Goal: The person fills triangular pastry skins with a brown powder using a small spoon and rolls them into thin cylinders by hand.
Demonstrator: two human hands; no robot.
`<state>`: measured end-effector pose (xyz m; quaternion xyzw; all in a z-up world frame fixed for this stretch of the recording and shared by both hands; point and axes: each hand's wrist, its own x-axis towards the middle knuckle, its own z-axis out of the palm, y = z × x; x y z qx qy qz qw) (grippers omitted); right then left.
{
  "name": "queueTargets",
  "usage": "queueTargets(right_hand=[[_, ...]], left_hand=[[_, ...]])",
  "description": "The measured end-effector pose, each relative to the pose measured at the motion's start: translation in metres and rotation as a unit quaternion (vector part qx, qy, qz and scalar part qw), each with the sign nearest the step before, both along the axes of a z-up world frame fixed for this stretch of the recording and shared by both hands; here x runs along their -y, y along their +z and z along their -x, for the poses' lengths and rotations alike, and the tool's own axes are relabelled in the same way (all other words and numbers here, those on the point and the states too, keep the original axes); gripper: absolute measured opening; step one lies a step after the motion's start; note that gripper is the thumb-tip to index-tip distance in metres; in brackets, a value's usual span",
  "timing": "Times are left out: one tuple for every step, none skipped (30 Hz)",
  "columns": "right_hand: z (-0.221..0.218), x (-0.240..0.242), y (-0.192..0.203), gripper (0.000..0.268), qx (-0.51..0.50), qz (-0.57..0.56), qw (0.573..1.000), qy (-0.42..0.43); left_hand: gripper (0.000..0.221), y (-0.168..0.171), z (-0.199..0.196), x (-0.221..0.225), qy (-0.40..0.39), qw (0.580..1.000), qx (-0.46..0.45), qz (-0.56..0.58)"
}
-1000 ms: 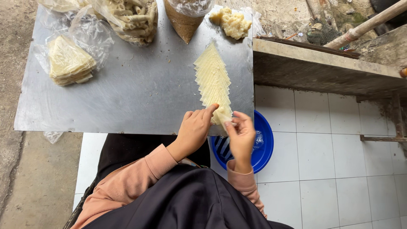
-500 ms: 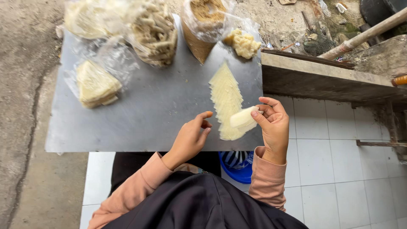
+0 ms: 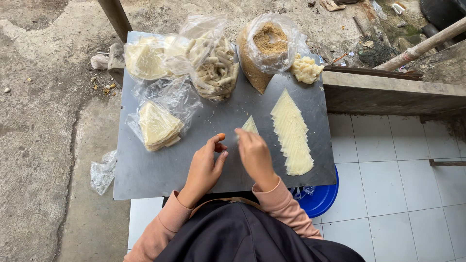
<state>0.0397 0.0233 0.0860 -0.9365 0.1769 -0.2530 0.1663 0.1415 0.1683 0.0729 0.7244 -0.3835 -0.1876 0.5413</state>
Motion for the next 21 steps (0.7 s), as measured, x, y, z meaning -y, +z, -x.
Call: queueTargets(right_hand=[[0.0,-0.005,-0.001,0.04,0.005,-0.033,0.999,0.022],[0.001,-0.007,0.0,0.044,0.01,-0.066,0.997,0.044],[0.002,-0.004,0.002,0.043,0.023,-0.125,0.992,0.019],[0.004,0.005,0.005,0.042,0.037,-0.184,0.982,-0.006],[0.007,0.016,0.008,0.042,0.051,-0.241,0.969,-0.032],[0.01,0.032,0.011,0.037,0.121,-0.248,0.96,-0.034],[0.014,0.05,0.015,0.032,0.19,-0.254,0.948,-0.035],[0.018,0.071,0.017,0.034,0.241,-0.305,0.92,-0.044],[0.019,0.099,0.02,0.036,0.291,-0.353,0.887,-0.053],[0.017,0.131,0.022,0.039,0.323,-0.414,0.85,-0.045],[0.01,0.162,0.021,0.042,0.353,-0.472,0.807,-0.037],[0.0,0.189,0.016,0.045,0.363,-0.499,0.786,-0.039],[-0.012,0.215,0.01,0.048,0.373,-0.525,0.764,-0.041],[-0.03,0.237,0.002,0.049,0.362,-0.507,0.779,-0.067],[-0.044,0.256,-0.006,0.05,0.352,-0.489,0.793,-0.094],[-0.057,0.27,-0.013,0.047,0.349,-0.49,0.792,-0.101],[-0.069,0.28,-0.019,0.043,0.346,-0.492,0.791,-0.109],[-0.08,0.287,-0.023,0.04,0.343,-0.495,0.79,-0.115],[-0.089,0.291,-0.025,0.035,0.349,-0.489,0.792,-0.107],[-0.095,0.292,-0.026,0.03,0.355,-0.483,0.794,-0.102],[-0.101,0.291,-0.026,0.026,0.361,-0.478,0.795,-0.096]], left_hand=[[0.045,-0.003,-0.001,0.0,0.001,0.999,0.025,0.027],[0.046,-0.006,-0.001,0.001,0.006,0.998,0.051,0.026],[0.048,-0.008,0.001,0.004,0.012,0.997,0.078,0.025],[0.049,-0.01,0.002,0.007,0.016,0.994,0.105,0.025],[0.052,-0.012,0.004,0.01,0.023,0.992,0.125,0.004],[0.054,-0.014,0.006,0.015,0.029,0.989,0.146,-0.016],[0.057,-0.016,0.008,0.019,0.036,0.985,0.166,-0.035],[0.058,-0.019,0.01,0.022,0.04,0.981,0.183,-0.052],[0.06,-0.022,0.013,0.026,0.044,0.976,0.2,-0.069],[0.061,-0.025,0.016,0.029,0.047,0.971,0.216,-0.087],[0.059,-0.028,0.019,0.032,0.051,0.968,0.226,-0.093],[0.057,-0.031,0.022,0.034,0.055,0.965,0.237,-0.1],[0.056,-0.034,0.025,0.037,0.06,0.961,0.247,-0.107],[0.055,-0.036,0.027,0.039,0.058,0.963,0.241,-0.108],[0.054,-0.037,0.03,0.041,0.056,0.964,0.235,-0.11],[0.053,-0.038,0.031,0.042,0.057,0.965,0.231,-0.112],[0.055,-0.038,0.033,0.044,0.079,0.96,0.252,-0.094],[0.058,-0.038,0.036,0.044,0.102,0.954,0.273,-0.077],[0.061,-0.037,0.036,0.045,0.125,0.946,0.294,-0.059],[0.059,-0.037,0.036,0.046,0.127,0.944,0.296,-0.068],[0.058,-0.037,0.035,0.048,0.128,0.943,0.298,-0.077]])
